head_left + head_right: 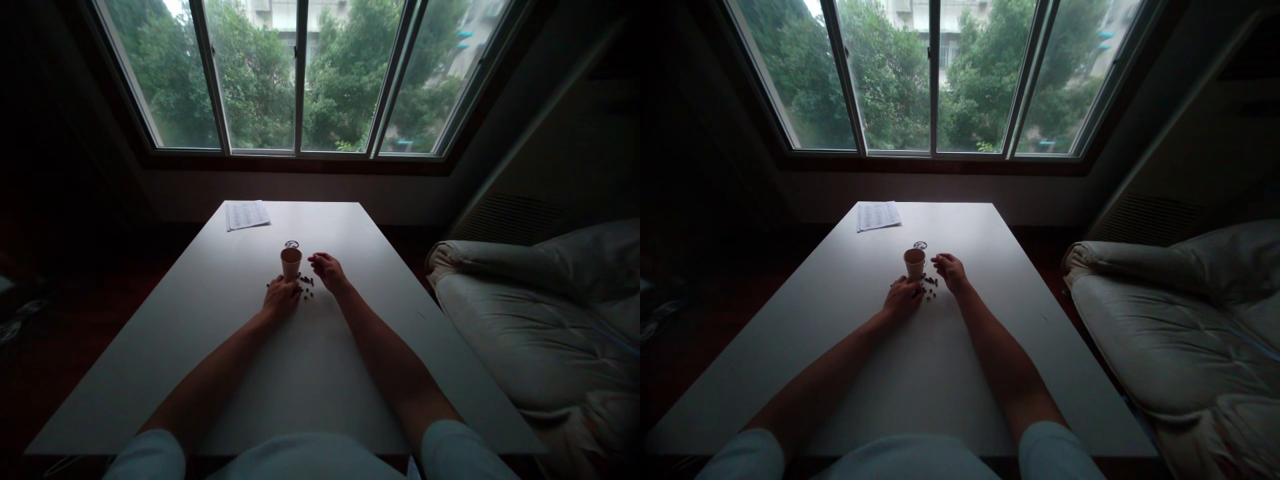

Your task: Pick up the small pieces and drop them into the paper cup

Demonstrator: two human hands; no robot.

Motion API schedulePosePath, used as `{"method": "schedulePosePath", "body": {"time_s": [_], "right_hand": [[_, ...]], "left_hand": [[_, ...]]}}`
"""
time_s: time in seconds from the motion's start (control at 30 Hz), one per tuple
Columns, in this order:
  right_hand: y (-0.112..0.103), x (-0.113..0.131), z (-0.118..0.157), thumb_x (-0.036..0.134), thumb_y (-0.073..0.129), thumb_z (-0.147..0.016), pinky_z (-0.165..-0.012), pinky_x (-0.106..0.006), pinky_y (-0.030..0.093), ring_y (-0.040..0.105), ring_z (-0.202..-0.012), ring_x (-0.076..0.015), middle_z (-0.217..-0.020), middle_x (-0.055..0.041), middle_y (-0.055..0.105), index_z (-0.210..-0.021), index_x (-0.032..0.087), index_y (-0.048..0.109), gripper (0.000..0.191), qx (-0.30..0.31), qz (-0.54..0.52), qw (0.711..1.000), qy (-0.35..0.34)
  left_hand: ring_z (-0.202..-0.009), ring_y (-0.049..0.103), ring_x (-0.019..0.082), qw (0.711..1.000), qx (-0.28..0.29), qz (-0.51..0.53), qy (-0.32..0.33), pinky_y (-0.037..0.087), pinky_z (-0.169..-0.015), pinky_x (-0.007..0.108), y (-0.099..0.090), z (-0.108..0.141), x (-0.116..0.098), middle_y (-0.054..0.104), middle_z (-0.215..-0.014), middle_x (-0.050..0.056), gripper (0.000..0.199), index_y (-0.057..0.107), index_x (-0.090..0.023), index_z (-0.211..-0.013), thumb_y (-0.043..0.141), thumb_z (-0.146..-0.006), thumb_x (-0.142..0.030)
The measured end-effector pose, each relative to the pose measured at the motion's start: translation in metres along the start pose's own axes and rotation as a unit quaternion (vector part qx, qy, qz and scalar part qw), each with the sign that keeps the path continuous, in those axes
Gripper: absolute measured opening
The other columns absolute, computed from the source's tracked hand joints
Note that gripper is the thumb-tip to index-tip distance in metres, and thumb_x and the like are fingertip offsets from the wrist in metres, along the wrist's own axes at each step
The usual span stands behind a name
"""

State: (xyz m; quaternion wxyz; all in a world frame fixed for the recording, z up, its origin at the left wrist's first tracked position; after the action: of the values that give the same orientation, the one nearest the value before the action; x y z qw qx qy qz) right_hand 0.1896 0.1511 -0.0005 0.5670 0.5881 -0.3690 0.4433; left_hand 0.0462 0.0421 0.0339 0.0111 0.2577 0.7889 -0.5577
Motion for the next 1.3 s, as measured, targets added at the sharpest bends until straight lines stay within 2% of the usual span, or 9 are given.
{"method": "schedulePosePath", "body": {"time_s": [0.2, 0.33, 0.57, 0.77, 0.93, 1.17, 1.3], "right_hand": [[0.040, 0.028, 0.007, 0.039, 0.081, -0.070, -0.047, -0.020, 0.045, 0.057, -0.056, -0.0080, -0.092, -0.0028, 0.075, -0.094, 0.021, 0.063, 0.035, 0.049, -0.033, 0.998, -0.023], [0.053, 0.031, 0.012, 0.034, 0.082, -0.067, -0.048, -0.020, 0.046, 0.057, -0.054, -0.0084, -0.087, -0.0045, 0.075, -0.090, 0.018, 0.066, 0.032, 0.043, -0.012, 0.999, -0.001], [0.053, 0.038, 0.017, 0.032, 0.081, -0.066, -0.047, -0.019, 0.044, 0.057, -0.052, -0.0085, -0.082, -0.0054, 0.075, -0.086, 0.016, 0.067, 0.029, 0.002, 0.032, 0.999, -0.012], [0.059, 0.042, 0.018, 0.034, 0.077, -0.070, -0.042, -0.019, 0.038, 0.057, -0.051, -0.0088, -0.082, -0.0066, 0.075, -0.086, 0.015, 0.069, 0.026, 0.010, 0.055, 0.997, -0.043], [0.061, 0.044, 0.018, 0.030, 0.072, -0.074, -0.039, -0.018, 0.034, 0.058, -0.051, -0.0081, -0.088, -0.0078, 0.076, -0.092, 0.014, 0.070, 0.024, 0.011, 0.075, 0.996, -0.049], [0.055, 0.045, 0.015, 0.028, 0.071, -0.072, -0.040, -0.018, 0.035, 0.060, -0.051, -0.0097, -0.088, -0.0085, 0.076, -0.094, 0.014, 0.069, 0.026, 0.014, 0.067, 0.996, -0.062], [0.043, 0.039, 0.008, 0.030, 0.068, -0.073, -0.043, -0.018, 0.040, 0.060, -0.053, -0.0097, -0.087, -0.0079, 0.076, -0.095, 0.015, 0.068, 0.026, 0.005, 0.075, 0.995, -0.072]], "left_hand": [[-0.100, 0.058, 0.025, 1.000, 0.006, 0.014, -0.003, 0.047, -0.090, 0.040, 0.002, -0.001, 0.002, 0.071, -0.103, 0.007, 0.012, 0.071, -0.023, -0.087, 0.060, -0.087, -0.028], [-0.100, 0.058, 0.025, 1.000, 0.006, 0.019, -0.007, 0.047, -0.089, 0.040, 0.001, 0.000, 0.004, 0.070, -0.104, 0.008, 0.013, 0.071, -0.022, -0.088, 0.060, -0.088, -0.029], [-0.101, 0.057, 0.026, 1.000, 0.010, 0.024, -0.015, 0.046, -0.089, 0.040, 0.002, 0.000, 0.005, 0.070, -0.105, 0.006, 0.014, 0.071, -0.023, -0.089, 0.059, -0.088, -0.028], [-0.101, 0.058, 0.026, 0.999, 0.016, 0.037, -0.017, 0.044, -0.090, 0.041, 0.003, -0.001, 0.006, 0.070, -0.102, 0.007, 0.013, 0.071, -0.023, -0.089, 0.059, -0.086, -0.027], [-0.102, 0.058, 0.027, 0.998, 0.014, 0.052, -0.018, 0.043, -0.092, 0.041, 0.003, -0.001, 0.005, 0.071, -0.102, 0.007, 0.012, 0.072, -0.023, -0.088, 0.061, -0.085, -0.027], [-0.103, 0.058, 0.027, 0.998, 0.009, 0.059, -0.019, 0.043, -0.093, 0.042, 0.003, -0.001, 0.005, 0.071, -0.105, 0.008, 0.013, 0.074, -0.024, -0.091, 0.063, -0.085, -0.027], [-0.103, 0.058, 0.027, 0.998, 0.012, 0.059, -0.009, 0.043, -0.093, 0.043, 0.004, -0.001, 0.005, 0.071, -0.102, 0.008, 0.013, 0.074, -0.023, -0.089, 0.061, -0.086, -0.025]]}}
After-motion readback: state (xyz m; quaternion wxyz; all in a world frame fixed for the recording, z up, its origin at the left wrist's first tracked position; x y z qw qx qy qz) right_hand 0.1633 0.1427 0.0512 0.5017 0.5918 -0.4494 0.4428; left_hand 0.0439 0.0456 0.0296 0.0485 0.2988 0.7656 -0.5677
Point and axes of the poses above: each hand's wrist, its own z-axis away from the middle knuckle, its own y-axis out of the palm, x = y × z, the point moved 10 cm from there along -z, towards the middle knuckle
